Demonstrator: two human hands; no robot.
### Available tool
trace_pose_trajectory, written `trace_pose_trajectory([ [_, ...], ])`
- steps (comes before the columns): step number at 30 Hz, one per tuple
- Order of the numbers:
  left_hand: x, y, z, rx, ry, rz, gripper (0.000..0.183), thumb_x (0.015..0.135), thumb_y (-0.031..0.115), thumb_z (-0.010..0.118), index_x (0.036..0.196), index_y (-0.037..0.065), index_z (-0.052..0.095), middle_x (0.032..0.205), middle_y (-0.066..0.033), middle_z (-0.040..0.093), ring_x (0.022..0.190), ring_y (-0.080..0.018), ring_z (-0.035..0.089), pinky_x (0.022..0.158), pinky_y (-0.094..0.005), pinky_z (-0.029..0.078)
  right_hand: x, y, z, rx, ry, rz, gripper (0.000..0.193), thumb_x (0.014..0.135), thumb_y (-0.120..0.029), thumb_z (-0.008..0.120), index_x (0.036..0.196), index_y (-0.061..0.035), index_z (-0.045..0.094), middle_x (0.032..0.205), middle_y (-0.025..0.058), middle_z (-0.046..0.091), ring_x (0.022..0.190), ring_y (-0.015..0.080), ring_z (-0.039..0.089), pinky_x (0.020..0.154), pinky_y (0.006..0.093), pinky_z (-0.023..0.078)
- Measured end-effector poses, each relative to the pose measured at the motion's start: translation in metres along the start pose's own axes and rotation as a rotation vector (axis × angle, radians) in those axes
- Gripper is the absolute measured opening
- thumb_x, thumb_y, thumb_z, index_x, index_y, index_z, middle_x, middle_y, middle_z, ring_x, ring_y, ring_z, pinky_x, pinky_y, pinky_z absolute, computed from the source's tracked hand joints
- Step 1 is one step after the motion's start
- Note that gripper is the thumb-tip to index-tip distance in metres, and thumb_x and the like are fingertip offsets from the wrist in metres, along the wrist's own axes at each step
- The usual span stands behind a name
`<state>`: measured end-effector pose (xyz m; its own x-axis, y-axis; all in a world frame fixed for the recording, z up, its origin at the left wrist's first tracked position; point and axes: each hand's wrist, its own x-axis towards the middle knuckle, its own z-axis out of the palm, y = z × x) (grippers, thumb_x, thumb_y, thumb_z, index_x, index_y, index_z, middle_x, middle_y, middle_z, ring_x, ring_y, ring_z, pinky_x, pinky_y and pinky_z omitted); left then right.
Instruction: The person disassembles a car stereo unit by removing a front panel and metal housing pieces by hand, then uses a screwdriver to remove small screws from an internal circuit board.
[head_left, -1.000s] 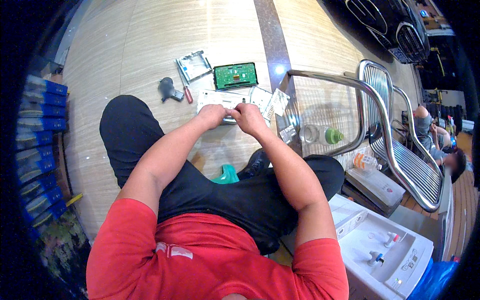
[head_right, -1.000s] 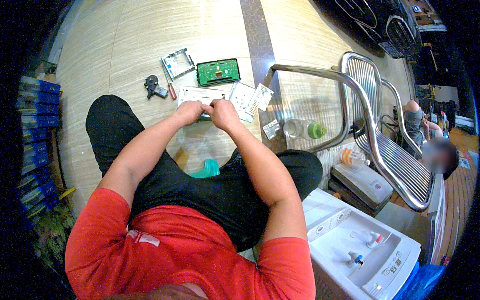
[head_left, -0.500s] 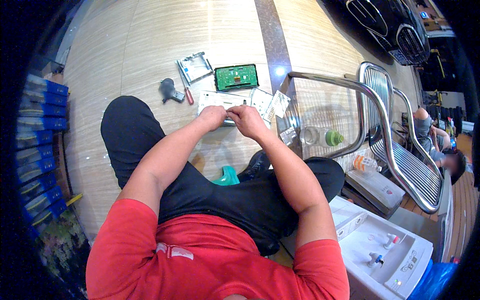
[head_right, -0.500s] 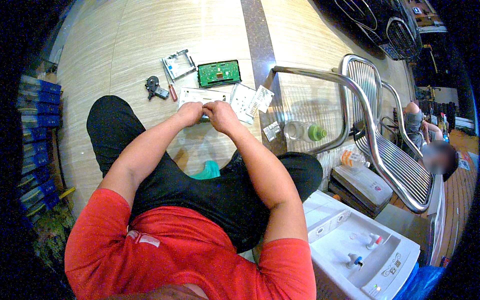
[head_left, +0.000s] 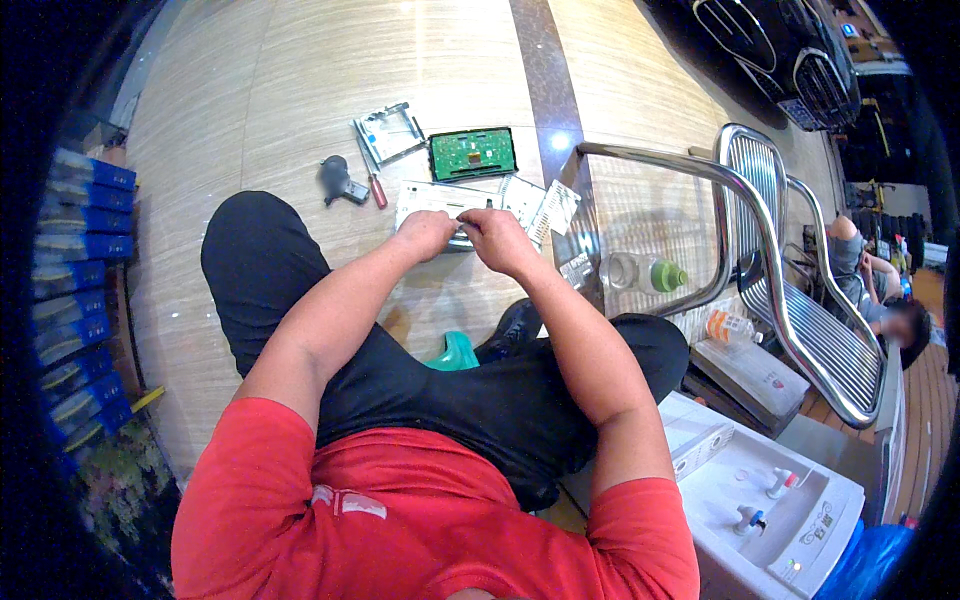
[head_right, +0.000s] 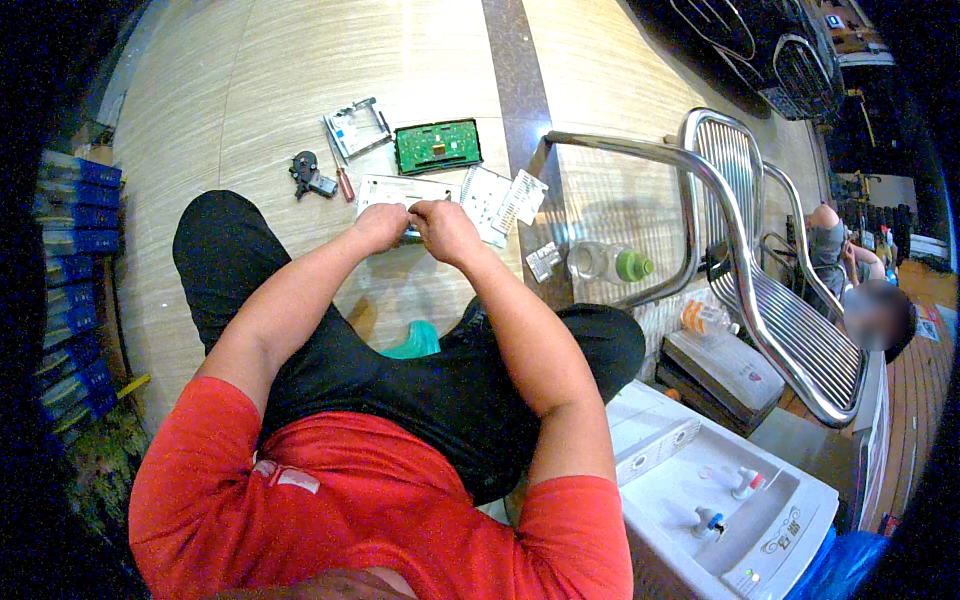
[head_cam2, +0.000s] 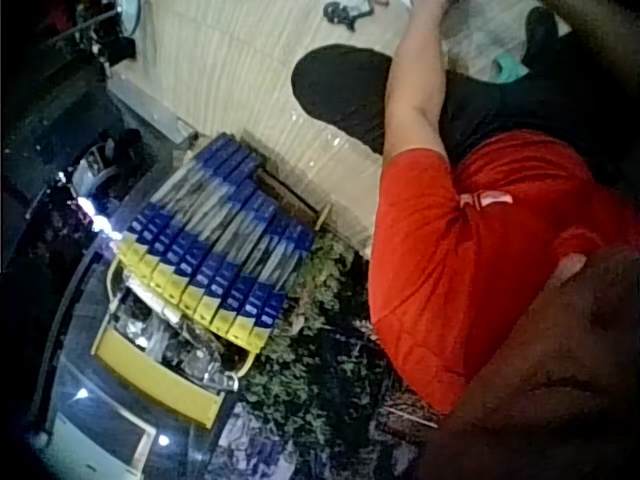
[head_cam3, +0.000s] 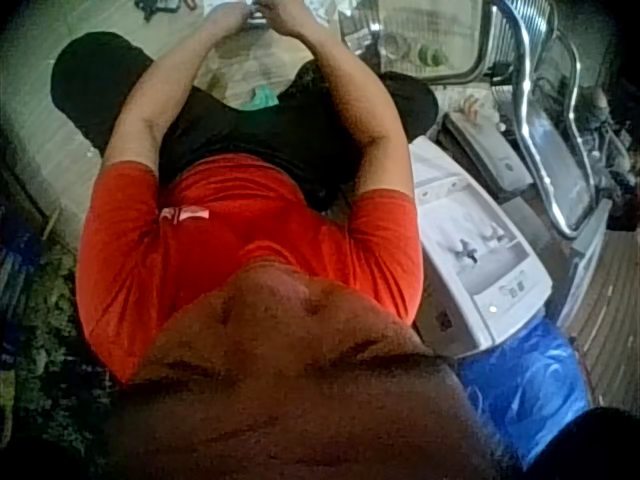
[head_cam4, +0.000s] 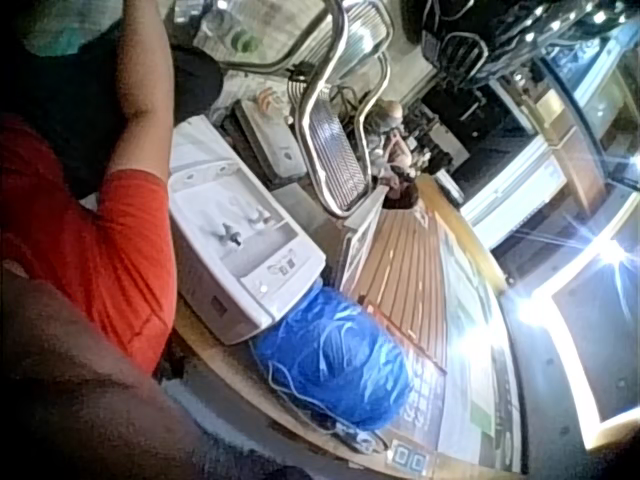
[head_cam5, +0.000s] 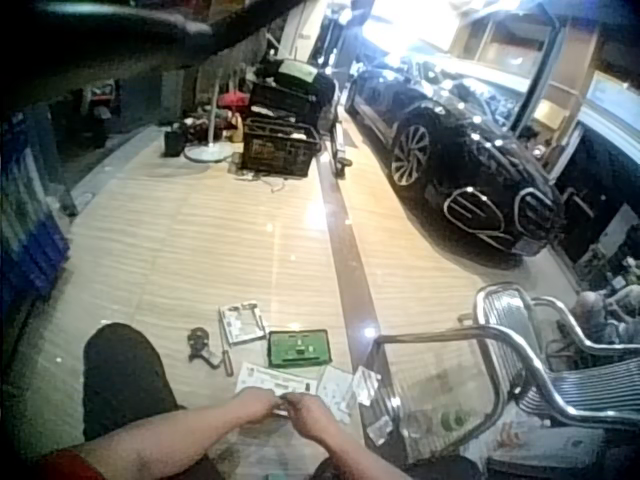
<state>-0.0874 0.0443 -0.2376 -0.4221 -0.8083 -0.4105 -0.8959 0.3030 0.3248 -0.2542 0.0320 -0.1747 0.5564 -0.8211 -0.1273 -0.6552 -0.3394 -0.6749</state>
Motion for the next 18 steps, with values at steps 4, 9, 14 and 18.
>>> trace_pose_trajectory([
  [4,0.000,0.003,-0.004,-0.017,-0.030,-0.064,0.021,0.086,0.010,0.054,0.098,0.008,0.071,0.099,-0.0153,0.070,0.093,-0.0318,0.069,0.078,-0.0438,0.056,-0.001,-0.001,0.002,0.094,0.006,0.081,0.024,0.089,-0.025,0.062,0.097,-0.0034,0.071,0.090,0.0215,0.069,0.084,0.0402,0.066,0.078,0.0454,0.053],
  [9,0.001,0.002,-0.002,-0.004,-0.033,-0.047,0.020,0.086,0.010,0.055,0.097,0.009,0.071,0.098,-0.0149,0.070,0.092,-0.0320,0.069,0.077,-0.0442,0.056,0.002,0.003,0.006,0.057,0.049,0.228,0.026,0.088,-0.026,0.064,0.095,-0.0022,0.071,0.088,0.0226,0.069,0.083,0.0408,0.066,0.077,0.0457,0.053],
  [14,-0.001,0.001,0.001,-0.032,0.057,0.035,0.020,0.085,0.009,0.056,0.096,0.010,0.072,0.095,-0.0147,0.071,0.090,-0.0325,0.070,0.077,-0.0440,0.056,0.001,0.000,-0.001,-0.048,-0.009,0.127,0.024,0.087,-0.024,0.065,0.094,-0.0024,0.071,0.087,0.0226,0.069,0.082,0.0406,0.066,0.077,0.0464,0.052],
  [18,0.006,-0.002,0.006,-0.031,-0.010,-0.068,0.019,0.085,0.010,0.056,0.095,0.007,0.072,0.095,-0.0168,0.071,0.090,-0.0330,0.070,0.078,-0.0439,0.056,-0.001,0.000,0.001,-0.052,0.035,-0.093,0.021,0.087,-0.021,0.062,0.092,-0.0022,0.071,0.086,0.0226,0.068,0.083,0.0398,0.065,0.078,0.0460,0.052],
])
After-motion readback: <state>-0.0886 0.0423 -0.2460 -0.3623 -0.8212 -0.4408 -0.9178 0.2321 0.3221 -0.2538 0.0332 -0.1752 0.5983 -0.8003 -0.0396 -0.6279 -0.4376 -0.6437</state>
